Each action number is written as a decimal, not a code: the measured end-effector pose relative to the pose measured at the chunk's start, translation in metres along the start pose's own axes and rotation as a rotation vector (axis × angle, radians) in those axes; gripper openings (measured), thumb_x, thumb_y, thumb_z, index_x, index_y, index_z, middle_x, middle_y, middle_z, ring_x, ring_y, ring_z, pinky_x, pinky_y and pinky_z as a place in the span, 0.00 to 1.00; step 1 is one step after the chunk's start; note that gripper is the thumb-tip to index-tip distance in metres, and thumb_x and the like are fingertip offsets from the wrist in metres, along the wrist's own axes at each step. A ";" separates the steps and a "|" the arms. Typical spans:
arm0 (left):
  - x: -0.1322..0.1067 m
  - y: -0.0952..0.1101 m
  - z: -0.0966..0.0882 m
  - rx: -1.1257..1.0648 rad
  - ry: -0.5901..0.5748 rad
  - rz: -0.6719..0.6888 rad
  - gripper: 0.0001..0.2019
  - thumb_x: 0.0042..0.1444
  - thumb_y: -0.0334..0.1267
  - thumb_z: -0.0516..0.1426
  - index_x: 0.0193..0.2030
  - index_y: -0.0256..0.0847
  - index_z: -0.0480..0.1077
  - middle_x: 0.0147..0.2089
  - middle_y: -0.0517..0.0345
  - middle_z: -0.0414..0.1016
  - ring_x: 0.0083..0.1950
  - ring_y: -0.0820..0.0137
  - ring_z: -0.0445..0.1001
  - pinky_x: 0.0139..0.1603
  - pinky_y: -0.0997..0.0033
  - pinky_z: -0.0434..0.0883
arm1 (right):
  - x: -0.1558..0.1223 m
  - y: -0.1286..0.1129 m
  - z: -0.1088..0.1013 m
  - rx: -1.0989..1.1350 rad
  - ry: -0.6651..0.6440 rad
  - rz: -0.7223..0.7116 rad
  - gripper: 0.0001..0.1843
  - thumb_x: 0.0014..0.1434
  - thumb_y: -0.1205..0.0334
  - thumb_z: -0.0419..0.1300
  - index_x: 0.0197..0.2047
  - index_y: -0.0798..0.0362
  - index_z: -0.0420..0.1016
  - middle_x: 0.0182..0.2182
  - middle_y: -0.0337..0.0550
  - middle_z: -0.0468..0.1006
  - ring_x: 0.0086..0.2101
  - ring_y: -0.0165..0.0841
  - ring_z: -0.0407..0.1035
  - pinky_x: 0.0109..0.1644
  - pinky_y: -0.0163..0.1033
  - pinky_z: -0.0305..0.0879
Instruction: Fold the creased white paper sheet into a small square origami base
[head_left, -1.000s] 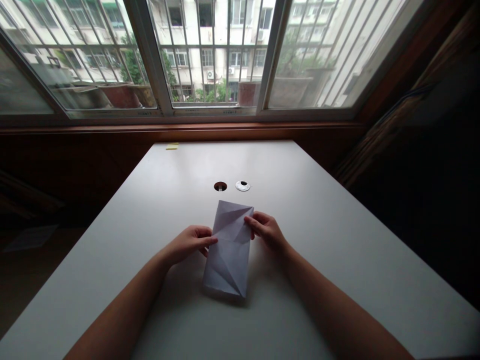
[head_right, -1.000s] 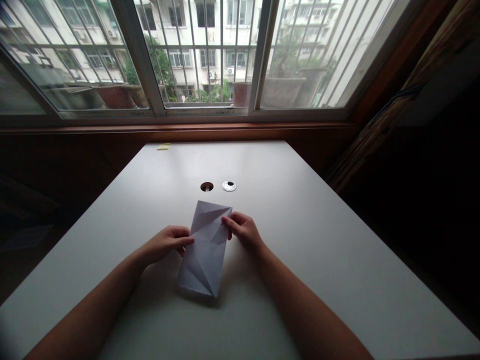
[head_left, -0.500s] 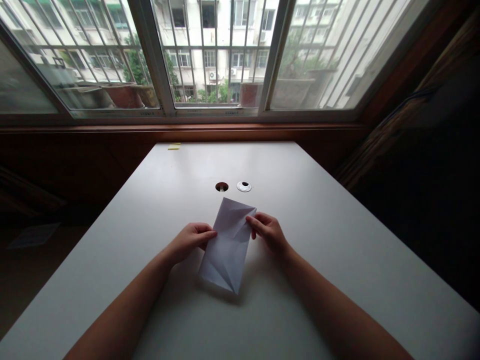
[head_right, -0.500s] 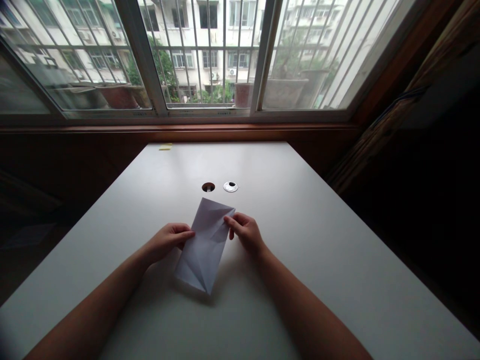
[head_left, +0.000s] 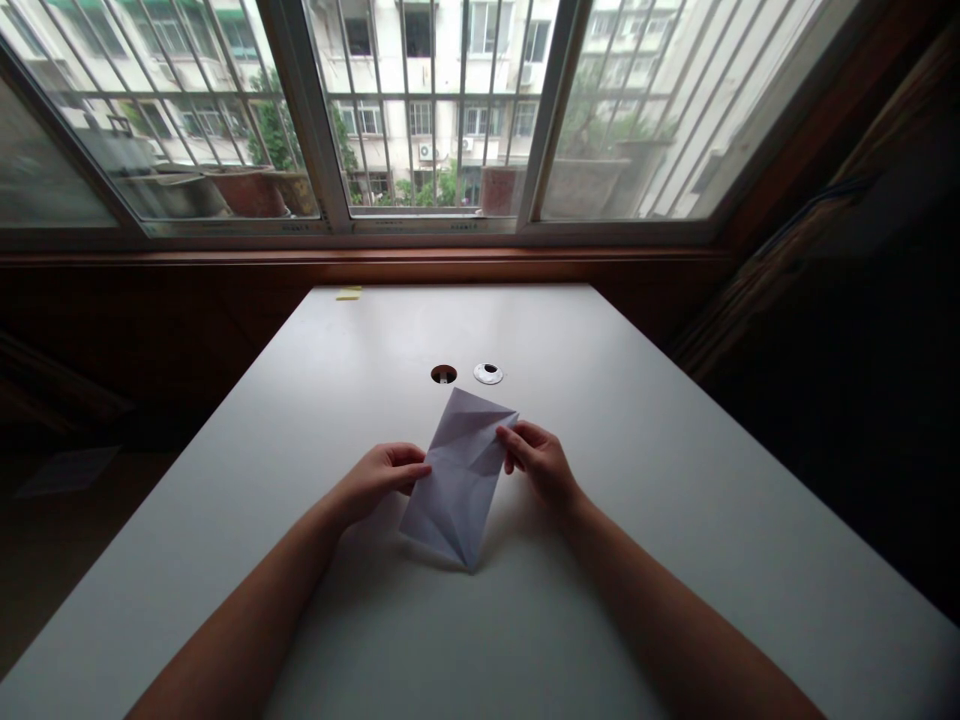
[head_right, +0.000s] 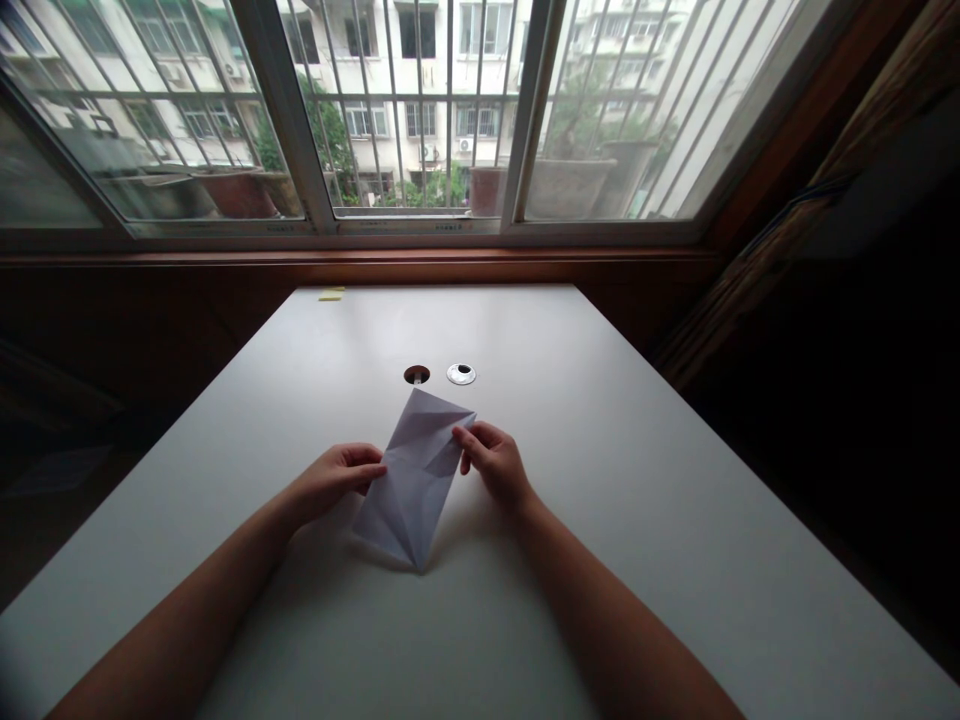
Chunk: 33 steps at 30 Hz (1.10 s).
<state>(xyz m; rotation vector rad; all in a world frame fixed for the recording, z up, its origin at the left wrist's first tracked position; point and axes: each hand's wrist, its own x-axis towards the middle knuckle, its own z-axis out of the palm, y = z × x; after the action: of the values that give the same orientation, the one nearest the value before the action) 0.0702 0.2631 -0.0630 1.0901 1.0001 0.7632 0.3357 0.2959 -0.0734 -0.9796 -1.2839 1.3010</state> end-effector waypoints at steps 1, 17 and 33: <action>0.000 0.000 0.000 0.006 -0.002 -0.006 0.16 0.50 0.46 0.66 0.39 0.34 0.76 0.35 0.53 0.78 0.34 0.69 0.76 0.37 0.71 0.70 | 0.000 0.001 0.000 0.002 0.001 -0.003 0.15 0.56 0.50 0.66 0.29 0.54 0.74 0.18 0.34 0.69 0.18 0.25 0.62 0.21 0.33 0.53; 0.002 0.002 0.001 0.135 0.141 0.049 0.16 0.51 0.49 0.64 0.33 0.35 0.74 0.26 0.60 0.71 0.27 0.75 0.66 0.28 0.76 0.59 | -0.002 -0.005 0.002 -0.071 0.032 -0.020 0.15 0.57 0.50 0.65 0.28 0.54 0.75 0.17 0.34 0.69 0.18 0.25 0.59 0.23 0.33 0.54; 0.003 0.001 0.000 0.114 0.148 0.056 0.16 0.50 0.50 0.64 0.33 0.36 0.74 0.26 0.61 0.71 0.26 0.75 0.66 0.29 0.75 0.60 | -0.001 -0.002 0.000 -0.175 0.085 -0.022 0.20 0.57 0.47 0.63 0.24 0.52 0.69 0.14 0.34 0.67 0.18 0.27 0.59 0.25 0.35 0.52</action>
<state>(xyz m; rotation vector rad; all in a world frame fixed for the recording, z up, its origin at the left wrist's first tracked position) 0.0712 0.2659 -0.0627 1.1771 1.1536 0.8497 0.3364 0.2950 -0.0715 -1.1277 -1.3558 1.1315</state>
